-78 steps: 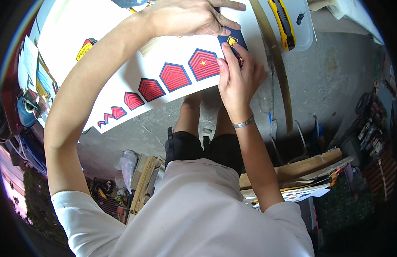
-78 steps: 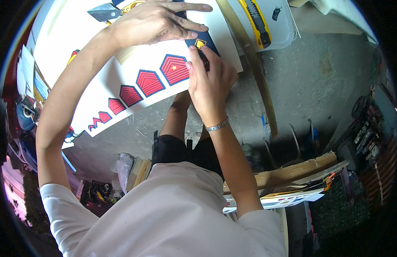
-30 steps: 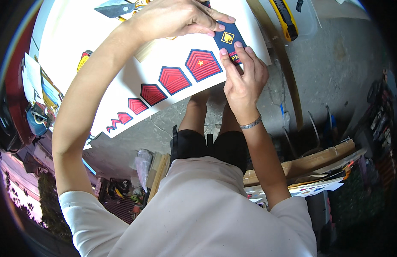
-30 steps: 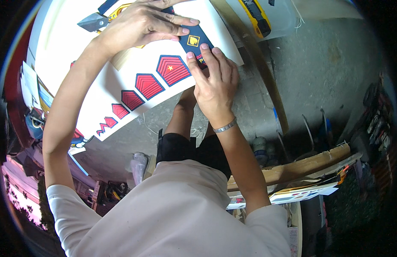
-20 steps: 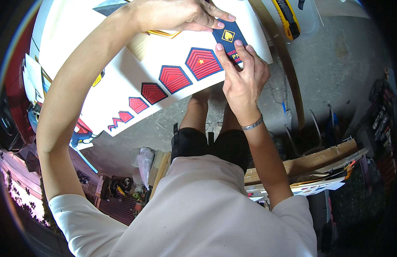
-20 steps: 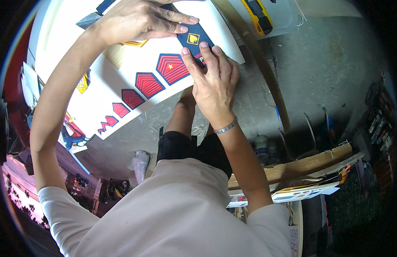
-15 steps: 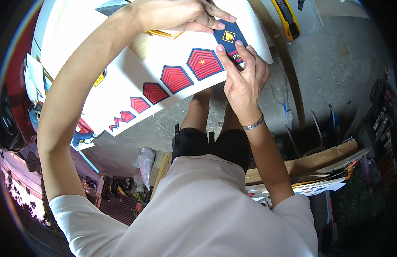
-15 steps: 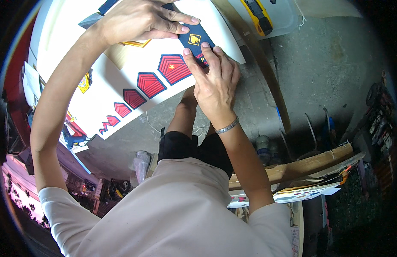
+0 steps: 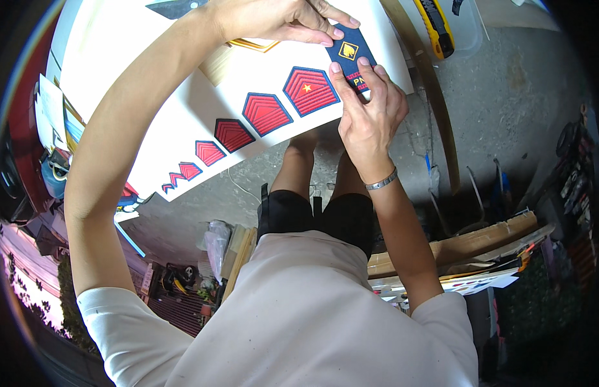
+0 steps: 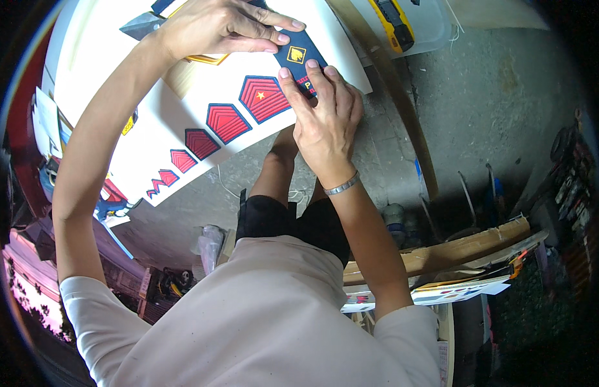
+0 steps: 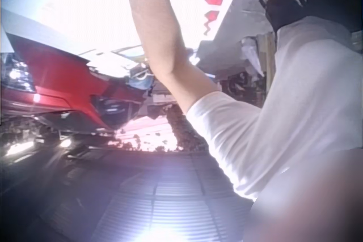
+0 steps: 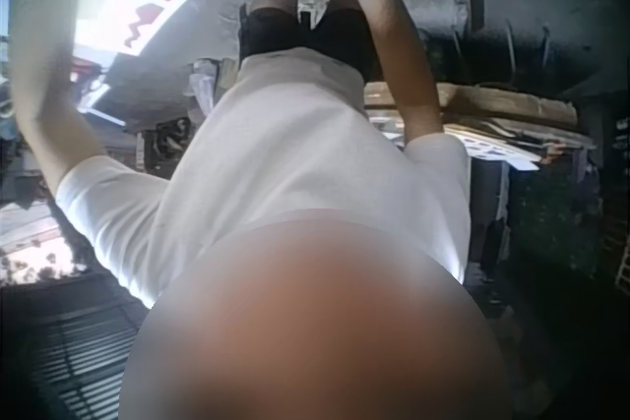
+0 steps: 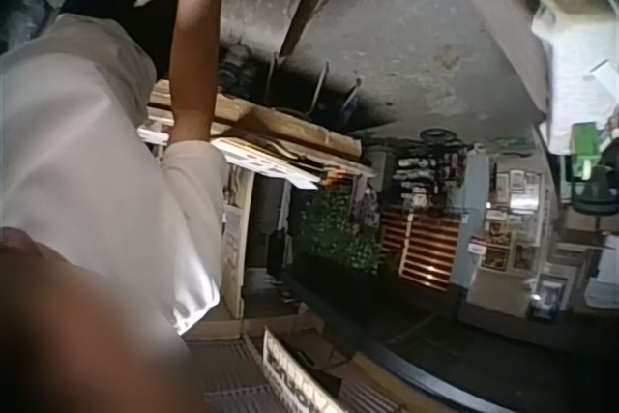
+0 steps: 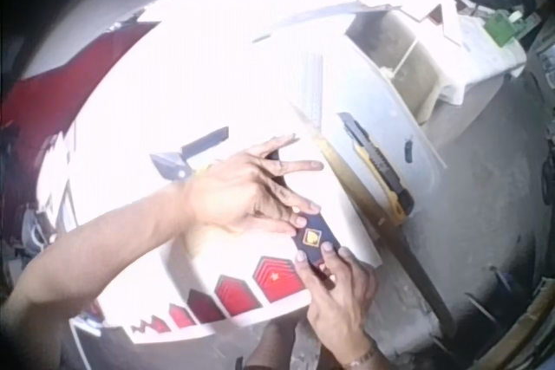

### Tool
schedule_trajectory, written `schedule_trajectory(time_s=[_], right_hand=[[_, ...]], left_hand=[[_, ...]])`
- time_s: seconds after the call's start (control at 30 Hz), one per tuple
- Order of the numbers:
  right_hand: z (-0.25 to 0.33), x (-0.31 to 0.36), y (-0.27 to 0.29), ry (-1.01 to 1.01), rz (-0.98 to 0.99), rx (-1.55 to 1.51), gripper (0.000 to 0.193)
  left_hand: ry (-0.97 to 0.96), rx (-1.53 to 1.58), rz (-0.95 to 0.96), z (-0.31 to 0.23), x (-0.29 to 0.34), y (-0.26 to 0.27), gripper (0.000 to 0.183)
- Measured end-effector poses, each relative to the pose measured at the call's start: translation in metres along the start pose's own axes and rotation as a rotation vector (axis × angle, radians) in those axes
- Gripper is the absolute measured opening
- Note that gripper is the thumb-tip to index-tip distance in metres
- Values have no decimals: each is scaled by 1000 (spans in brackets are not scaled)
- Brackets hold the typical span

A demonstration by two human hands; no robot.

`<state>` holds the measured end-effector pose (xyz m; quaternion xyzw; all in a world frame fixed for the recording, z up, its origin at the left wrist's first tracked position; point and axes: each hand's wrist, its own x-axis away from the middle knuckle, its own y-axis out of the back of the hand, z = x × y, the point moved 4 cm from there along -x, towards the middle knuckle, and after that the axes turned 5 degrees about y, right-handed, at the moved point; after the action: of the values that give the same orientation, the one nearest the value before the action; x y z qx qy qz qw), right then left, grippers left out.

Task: The person uses a hot glue gun to apply adhesive to small paper patches and presses them onto a white board. They handle several patches one at a time, aligning and smoothing each before moving to the next.

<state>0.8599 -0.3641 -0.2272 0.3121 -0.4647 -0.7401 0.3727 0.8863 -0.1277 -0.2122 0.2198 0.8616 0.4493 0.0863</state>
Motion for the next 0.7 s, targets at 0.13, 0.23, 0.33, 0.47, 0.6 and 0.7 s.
schedule_trajectory(time_s=[0.13,0.23,0.33,0.47,0.6,0.7], right_hand=[[-1,0,-1,15,8,-6,53],[-2,1,-1,19,1,-23,57],[-2,3,-3,14,-8,-34,57],[-1,5,-5,4,-18,-37,56],[-5,6,-6,28,-45,-26,48],[-6,9,-6,62,-76,-15,31]], left_hand=[[23,21,6,0,1,0,34],[37,1,13,0,0,-2,34],[10,-12,2,1,0,-2,33],[-21,36,1,2,0,2,32],[-34,41,15,3,0,1,31],[-53,30,14,4,0,-1,30]])
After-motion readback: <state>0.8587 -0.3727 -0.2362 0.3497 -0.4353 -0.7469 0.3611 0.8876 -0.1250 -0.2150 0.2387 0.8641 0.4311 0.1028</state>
